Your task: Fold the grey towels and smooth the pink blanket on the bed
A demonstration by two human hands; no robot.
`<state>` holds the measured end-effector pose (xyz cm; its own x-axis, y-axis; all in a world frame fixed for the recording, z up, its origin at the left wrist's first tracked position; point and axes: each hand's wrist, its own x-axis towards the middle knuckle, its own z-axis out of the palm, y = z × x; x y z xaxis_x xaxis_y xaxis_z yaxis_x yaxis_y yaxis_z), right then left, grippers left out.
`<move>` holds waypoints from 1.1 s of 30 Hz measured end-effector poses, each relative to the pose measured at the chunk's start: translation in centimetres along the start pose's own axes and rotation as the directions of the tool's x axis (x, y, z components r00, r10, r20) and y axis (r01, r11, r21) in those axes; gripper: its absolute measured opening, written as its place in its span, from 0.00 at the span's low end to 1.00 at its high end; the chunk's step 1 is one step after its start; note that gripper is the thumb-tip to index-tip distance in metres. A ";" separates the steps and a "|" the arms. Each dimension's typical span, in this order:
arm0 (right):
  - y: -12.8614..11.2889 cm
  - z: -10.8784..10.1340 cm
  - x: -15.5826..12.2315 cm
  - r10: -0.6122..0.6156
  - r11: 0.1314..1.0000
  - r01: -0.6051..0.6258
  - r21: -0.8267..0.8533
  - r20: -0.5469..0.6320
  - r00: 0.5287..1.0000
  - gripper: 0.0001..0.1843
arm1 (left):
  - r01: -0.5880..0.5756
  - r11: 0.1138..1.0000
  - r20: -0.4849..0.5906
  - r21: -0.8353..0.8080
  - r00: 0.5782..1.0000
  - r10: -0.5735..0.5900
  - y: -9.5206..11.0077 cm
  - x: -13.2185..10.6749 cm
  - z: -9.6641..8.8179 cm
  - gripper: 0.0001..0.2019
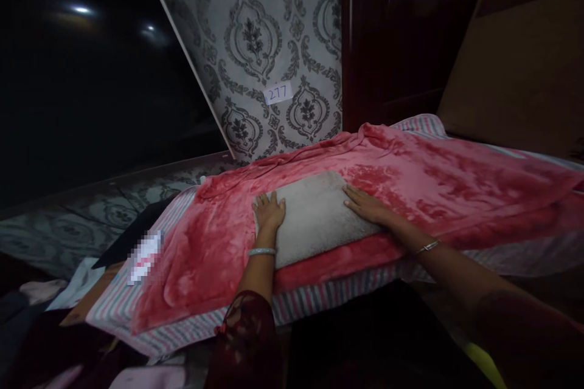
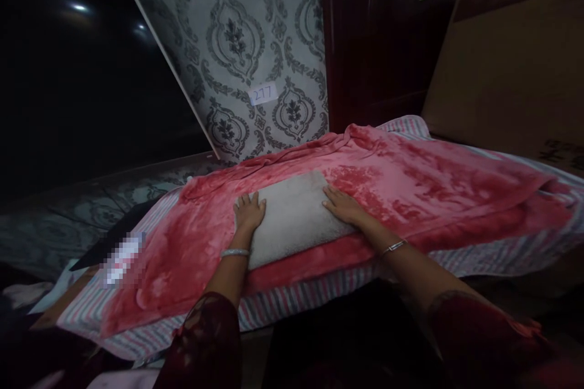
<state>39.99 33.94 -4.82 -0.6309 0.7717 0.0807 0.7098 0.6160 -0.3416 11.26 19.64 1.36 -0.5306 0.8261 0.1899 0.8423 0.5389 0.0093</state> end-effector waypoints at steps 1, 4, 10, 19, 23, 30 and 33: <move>0.5 0.1 -0.5 -0.006 1.000 0.006 0.019 -0.011 1.000 0.40 | 0.001 1.000 0.001 -0.003 1.000 -0.001 0.0 0.0 0.0 0.32; 1.8 0.3 -2.2 -0.005 0.998 0.008 0.062 -0.052 0.999 0.38 | 0.004 1.000 -0.007 -0.004 1.000 -0.004 0.0 -0.1 -0.2 0.31; 1.6 0.0 -3.6 0.007 0.995 0.006 0.099 -0.124 0.992 0.33 | -0.003 1.000 -0.033 -0.022 0.999 0.002 0.1 -0.2 -0.4 0.31; 1.0 -0.8 -3.4 0.058 0.997 -0.053 0.052 -0.100 0.993 0.33 | -0.009 1.000 -0.051 -0.023 0.999 0.008 0.2 -0.4 -0.6 0.31; -1.7 -2.0 -0.2 0.144 0.987 -0.153 -0.055 -0.136 0.980 0.35 | -0.010 1.000 -0.058 -0.005 0.998 0.010 0.1 -0.2 -0.4 0.31; -7.5 -0.9 5.0 0.030 0.981 -0.049 -0.188 -0.103 0.994 0.37 | -0.006 0.999 -0.031 0.041 1.000 0.007 0.2 -0.2 -0.2 0.30; -7.2 0.2 4.9 -0.101 0.981 0.080 -0.176 -0.112 0.989 0.35 | -0.006 0.999 -0.017 0.051 1.000 0.007 0.1 -0.2 -0.1 0.31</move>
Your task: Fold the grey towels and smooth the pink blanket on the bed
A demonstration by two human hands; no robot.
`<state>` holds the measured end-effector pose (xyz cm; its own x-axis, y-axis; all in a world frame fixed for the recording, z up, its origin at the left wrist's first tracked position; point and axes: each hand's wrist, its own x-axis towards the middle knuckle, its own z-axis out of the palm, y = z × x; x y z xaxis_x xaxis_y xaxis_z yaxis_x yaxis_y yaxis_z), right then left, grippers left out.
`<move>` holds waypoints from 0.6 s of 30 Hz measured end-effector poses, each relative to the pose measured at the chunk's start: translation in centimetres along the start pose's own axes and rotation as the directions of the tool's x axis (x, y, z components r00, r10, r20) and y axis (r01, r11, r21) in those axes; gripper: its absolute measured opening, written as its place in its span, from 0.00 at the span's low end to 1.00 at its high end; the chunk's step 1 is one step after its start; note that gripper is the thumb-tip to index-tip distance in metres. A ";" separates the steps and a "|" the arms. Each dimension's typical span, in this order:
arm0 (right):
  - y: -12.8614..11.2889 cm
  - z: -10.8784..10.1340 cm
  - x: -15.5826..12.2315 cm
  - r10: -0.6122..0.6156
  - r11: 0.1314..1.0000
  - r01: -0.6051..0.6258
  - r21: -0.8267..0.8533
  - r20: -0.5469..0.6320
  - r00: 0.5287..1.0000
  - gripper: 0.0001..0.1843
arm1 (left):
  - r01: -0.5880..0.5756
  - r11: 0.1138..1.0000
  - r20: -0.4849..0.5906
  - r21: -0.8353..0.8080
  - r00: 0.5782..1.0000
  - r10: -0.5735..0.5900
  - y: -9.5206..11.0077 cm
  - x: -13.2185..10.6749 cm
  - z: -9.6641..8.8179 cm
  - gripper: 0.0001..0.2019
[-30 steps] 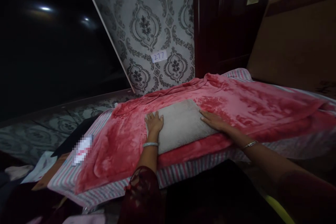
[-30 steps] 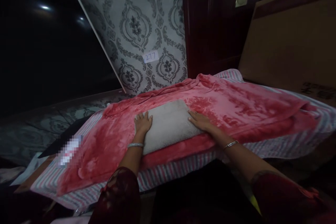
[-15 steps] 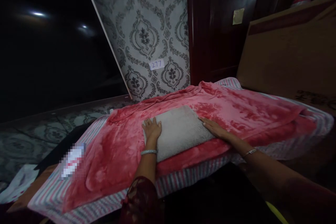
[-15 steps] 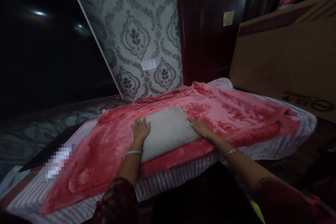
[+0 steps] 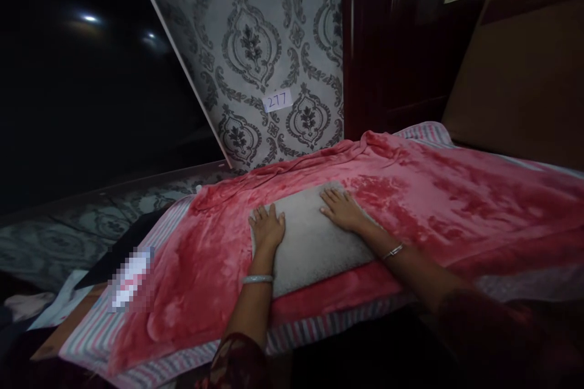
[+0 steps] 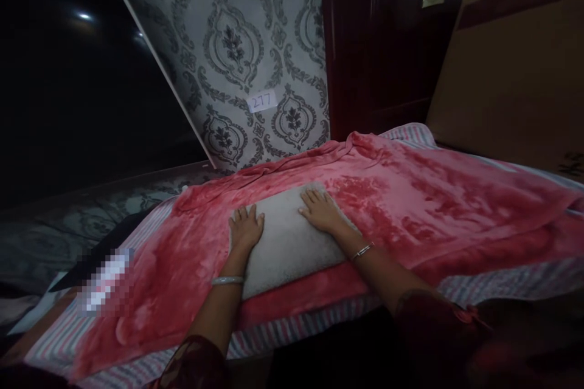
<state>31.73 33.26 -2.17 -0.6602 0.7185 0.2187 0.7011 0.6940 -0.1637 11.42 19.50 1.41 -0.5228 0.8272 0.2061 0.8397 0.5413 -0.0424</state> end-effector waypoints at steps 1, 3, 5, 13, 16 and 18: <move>0.3 0.2 -0.2 -0.024 1.000 0.024 0.016 -0.022 0.999 0.34 | -0.001 1.000 0.000 0.005 1.000 0.001 -0.1 0.0 -0.1 0.31; 0.8 0.5 -0.4 -0.035 0.998 0.039 0.058 -0.058 0.998 0.32 | 0.006 1.000 0.000 0.017 1.000 -0.006 0.1 0.0 -0.5 0.30; 1.0 0.5 -0.5 -0.003 0.996 0.009 0.085 -0.078 0.997 0.32 | 0.003 1.000 0.009 0.019 1.000 -0.003 0.9 0.0 -1.3 0.30; 0.6 0.6 -0.7 0.016 1.000 -0.015 0.011 -0.101 0.995 0.31 | -0.387 0.905 0.049 -0.176 0.915 0.401 10.7 -0.3 -1.6 0.28; 1.0 1.2 -0.8 -0.003 1.000 0.004 0.010 -0.126 0.992 0.31 | -0.389 0.906 0.017 -0.166 0.918 0.397 11.5 -0.5 -0.2 0.29; 1.3 1.6 -0.7 -0.006 1.000 0.008 0.019 -0.135 0.991 0.31 | -0.374 0.916 0.008 -0.146 0.925 0.379 10.4 -0.3 0.4 0.30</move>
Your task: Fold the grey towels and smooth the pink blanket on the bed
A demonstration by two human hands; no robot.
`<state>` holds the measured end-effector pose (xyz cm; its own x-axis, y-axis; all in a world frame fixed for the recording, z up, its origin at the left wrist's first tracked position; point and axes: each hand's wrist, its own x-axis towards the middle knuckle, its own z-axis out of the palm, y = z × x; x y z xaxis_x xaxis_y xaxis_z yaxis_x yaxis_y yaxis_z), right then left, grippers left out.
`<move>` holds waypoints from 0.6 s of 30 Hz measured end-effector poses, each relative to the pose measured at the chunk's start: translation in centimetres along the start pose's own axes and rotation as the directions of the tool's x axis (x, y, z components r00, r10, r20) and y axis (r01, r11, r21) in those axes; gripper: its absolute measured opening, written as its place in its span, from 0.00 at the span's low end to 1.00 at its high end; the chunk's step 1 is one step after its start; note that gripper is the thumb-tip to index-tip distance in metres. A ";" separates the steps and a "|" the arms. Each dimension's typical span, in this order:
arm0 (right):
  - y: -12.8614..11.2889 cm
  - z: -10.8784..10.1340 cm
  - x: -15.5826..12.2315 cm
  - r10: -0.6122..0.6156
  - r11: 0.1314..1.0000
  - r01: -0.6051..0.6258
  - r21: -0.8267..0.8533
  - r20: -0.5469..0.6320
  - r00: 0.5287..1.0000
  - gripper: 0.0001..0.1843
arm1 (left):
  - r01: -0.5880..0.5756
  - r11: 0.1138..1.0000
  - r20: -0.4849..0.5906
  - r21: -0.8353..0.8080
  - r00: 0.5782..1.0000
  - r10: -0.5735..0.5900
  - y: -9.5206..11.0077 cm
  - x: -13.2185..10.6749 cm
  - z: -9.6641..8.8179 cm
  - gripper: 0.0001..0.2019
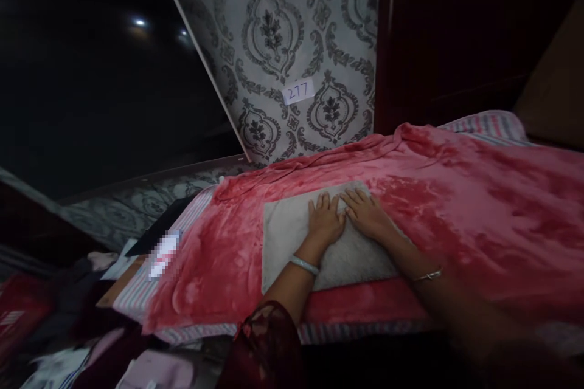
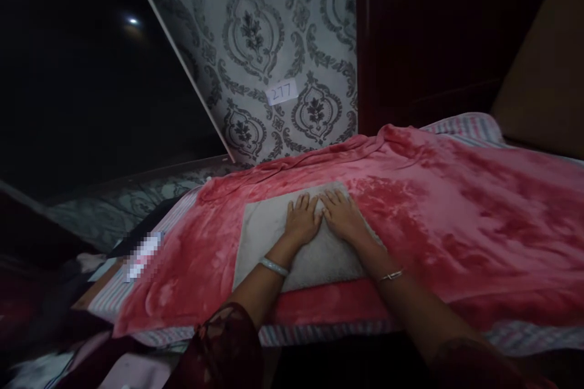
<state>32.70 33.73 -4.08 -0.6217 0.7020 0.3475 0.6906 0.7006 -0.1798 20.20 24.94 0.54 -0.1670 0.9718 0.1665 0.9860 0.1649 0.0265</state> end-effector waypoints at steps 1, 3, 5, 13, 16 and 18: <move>0.1 0.2 0.0 0.002 1.000 -0.002 0.005 0.003 1.000 0.31 | 0.025 1.000 0.006 0.016 1.000 -0.025 -1.1 -0.2 0.0 0.31; 0.2 0.4 0.1 0.013 1.000 -0.013 0.014 0.014 1.000 0.31 | 0.104 0.993 0.034 0.058 0.994 -0.106 -4.0 -0.8 -0.5 0.33; 0.2 0.5 0.2 0.019 1.000 -0.019 0.021 0.025 1.000 0.31 | 0.200 0.975 0.061 0.100 0.976 -0.207 -7.4 -1.7 -1.3 0.33; -0.7 -1.1 0.0 0.035 0.999 -0.038 0.038 0.069 0.997 0.32 | 0.437 0.893 0.095 0.111 0.890 -0.447 -14.8 -5.0 -4.1 0.28; -0.9 -1.7 0.0 0.050 0.998 -0.054 0.038 0.094 0.994 0.32 | 0.454 0.880 0.045 0.139 0.885 -0.463 -12.4 -5.1 -5.2 0.29; -1.0 -2.0 0.0 0.065 0.997 -0.070 0.036 0.116 0.991 0.32 | 0.389 0.911 0.038 0.134 0.917 -0.397 -9.3 -5.4 -5.5 0.31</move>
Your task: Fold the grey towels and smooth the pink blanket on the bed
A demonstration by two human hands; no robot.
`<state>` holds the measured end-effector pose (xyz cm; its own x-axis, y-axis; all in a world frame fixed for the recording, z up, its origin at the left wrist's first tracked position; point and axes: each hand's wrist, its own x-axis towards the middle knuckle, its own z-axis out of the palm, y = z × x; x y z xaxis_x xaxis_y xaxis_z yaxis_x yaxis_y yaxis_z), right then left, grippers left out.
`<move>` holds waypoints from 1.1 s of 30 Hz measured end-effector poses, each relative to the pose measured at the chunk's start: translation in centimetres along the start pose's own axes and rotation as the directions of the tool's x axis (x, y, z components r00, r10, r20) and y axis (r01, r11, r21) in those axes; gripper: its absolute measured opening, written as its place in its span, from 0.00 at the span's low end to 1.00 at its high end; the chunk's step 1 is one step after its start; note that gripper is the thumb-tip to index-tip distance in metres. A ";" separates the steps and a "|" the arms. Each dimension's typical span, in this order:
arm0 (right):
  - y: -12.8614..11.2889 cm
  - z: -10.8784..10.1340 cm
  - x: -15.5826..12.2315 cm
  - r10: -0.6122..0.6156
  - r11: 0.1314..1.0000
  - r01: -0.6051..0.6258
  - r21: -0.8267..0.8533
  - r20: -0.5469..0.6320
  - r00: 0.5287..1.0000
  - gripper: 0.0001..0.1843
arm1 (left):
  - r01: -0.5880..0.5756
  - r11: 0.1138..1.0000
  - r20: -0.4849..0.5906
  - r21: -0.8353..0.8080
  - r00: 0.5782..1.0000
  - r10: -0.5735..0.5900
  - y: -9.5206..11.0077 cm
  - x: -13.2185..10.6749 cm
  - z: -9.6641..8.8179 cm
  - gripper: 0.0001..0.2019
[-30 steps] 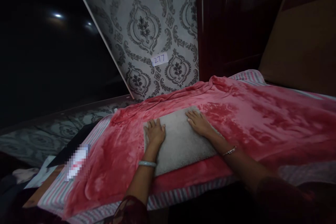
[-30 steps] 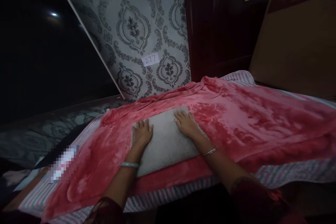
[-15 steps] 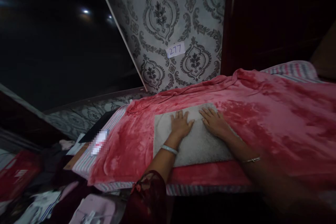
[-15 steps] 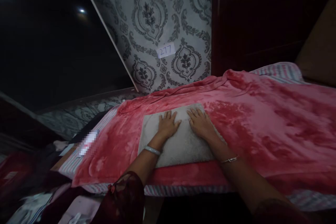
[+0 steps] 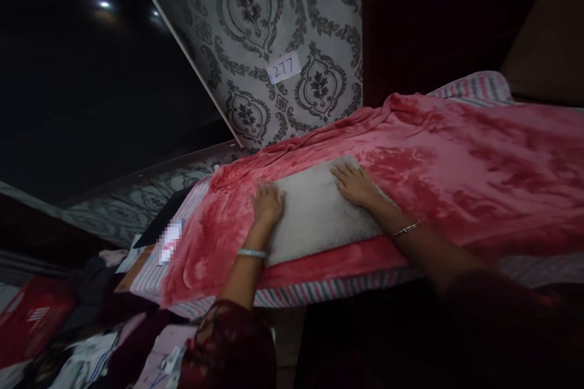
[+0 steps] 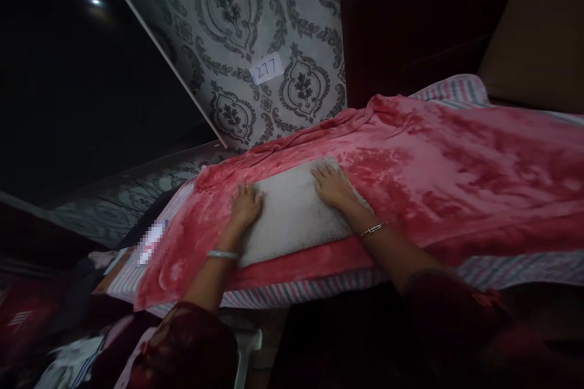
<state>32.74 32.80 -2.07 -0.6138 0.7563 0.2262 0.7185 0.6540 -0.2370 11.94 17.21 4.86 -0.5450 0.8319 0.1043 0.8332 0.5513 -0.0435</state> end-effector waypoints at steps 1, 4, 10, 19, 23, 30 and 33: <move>0.0 -0.1 0.0 0.002 1.000 -0.002 -0.001 0.003 1.000 0.32 | -0.070 0.998 0.000 -0.010 0.998 0.070 1.6 -1.0 -0.1 0.31; 0.0 -0.2 0.0 -0.009 1.000 0.009 -0.010 -0.015 1.000 0.31 | -0.337 0.940 -0.002 -0.053 0.941 0.338 6.2 -4.6 0.6 0.32; 0.1 -0.1 -0.2 -0.037 0.999 0.035 -0.029 -0.071 0.997 0.31 | -0.456 0.886 -0.011 -0.083 0.890 0.457 9.6 -8.4 3.4 0.33; 0.1 -0.1 -0.3 -0.028 0.999 0.025 -0.041 -0.071 0.997 0.31 | -0.123 0.983 -0.067 -0.135 0.991 0.115 -2.1 -8.9 4.1 0.33; 0.2 0.0 -0.2 -0.016 0.999 0.014 -0.031 -0.066 0.998 0.30 | -0.102 0.940 -0.171 -0.326 0.984 0.048 -5.9 -9.7 6.5 0.29; 0.2 -0.1 -0.1 -0.012 0.999 0.010 -0.030 -0.057 0.998 0.30 | -0.073 0.764 -0.229 -0.641 0.968 -0.099 -6.0 -9.4 6.9 0.27; 0.2 0.0 -0.1 -0.013 0.999 0.011 -0.038 -0.063 0.998 0.30 | 0.043 0.535 -0.095 -0.844 0.969 -0.227 -6.0 -8.7 6.3 0.31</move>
<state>32.91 32.85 -2.11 -0.6014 0.7452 0.2880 0.7238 0.6609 -0.1983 11.08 7.01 -2.03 -0.7085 0.6751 0.2054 0.5017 0.2772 0.8194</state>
